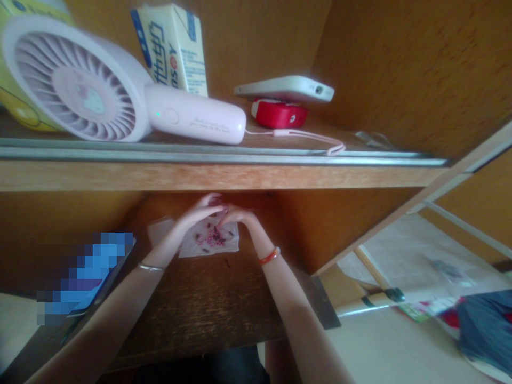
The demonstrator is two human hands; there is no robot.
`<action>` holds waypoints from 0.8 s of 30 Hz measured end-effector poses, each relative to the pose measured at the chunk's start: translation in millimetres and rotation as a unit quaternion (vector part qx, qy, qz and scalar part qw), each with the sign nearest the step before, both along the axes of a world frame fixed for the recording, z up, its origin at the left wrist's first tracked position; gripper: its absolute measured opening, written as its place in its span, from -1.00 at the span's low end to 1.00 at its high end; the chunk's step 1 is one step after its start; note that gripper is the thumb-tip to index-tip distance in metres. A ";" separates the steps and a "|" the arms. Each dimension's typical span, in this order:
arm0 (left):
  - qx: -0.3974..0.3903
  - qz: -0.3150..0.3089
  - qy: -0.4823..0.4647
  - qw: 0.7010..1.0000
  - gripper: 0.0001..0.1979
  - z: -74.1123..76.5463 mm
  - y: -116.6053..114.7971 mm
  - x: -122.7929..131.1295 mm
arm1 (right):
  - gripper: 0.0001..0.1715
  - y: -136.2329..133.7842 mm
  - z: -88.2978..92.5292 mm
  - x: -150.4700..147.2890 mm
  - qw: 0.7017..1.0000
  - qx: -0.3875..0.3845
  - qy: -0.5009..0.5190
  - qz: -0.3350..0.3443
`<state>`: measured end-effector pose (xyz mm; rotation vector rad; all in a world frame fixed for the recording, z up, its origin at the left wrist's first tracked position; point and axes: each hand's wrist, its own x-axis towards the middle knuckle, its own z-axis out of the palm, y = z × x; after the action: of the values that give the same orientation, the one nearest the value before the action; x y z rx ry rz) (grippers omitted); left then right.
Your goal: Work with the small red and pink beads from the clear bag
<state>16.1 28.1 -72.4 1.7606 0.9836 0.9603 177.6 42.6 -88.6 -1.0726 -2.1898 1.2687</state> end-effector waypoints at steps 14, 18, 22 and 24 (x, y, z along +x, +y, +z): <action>0.012 -0.023 0.012 1.000 -0.56 15.0 -4.3 -5.4 | -0.15 -12.8 14.2 1.6 1.000 0.006 -0.001 0.029; 0.004 -0.049 0.008 0.999 -0.55 22.0 -6.2 -11.8 | -0.20 -16.3 19.1 1.8 0.999 -0.012 -0.009 0.040; 0.011 -0.090 0.022 0.996 -0.48 27.5 -7.7 -18.6 | -0.14 -17.0 22.0 1.5 0.999 0.006 -0.034 0.033; 0.021 -0.104 0.027 0.994 -0.48 28.4 -7.2 -21.2 | -0.10 -17.3 22.5 1.6 0.999 0.015 -0.032 0.026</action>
<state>-5.0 20.9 -44.1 1.8914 0.8004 0.8092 179.2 25.2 -66.1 -1.0659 -2.2907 1.2336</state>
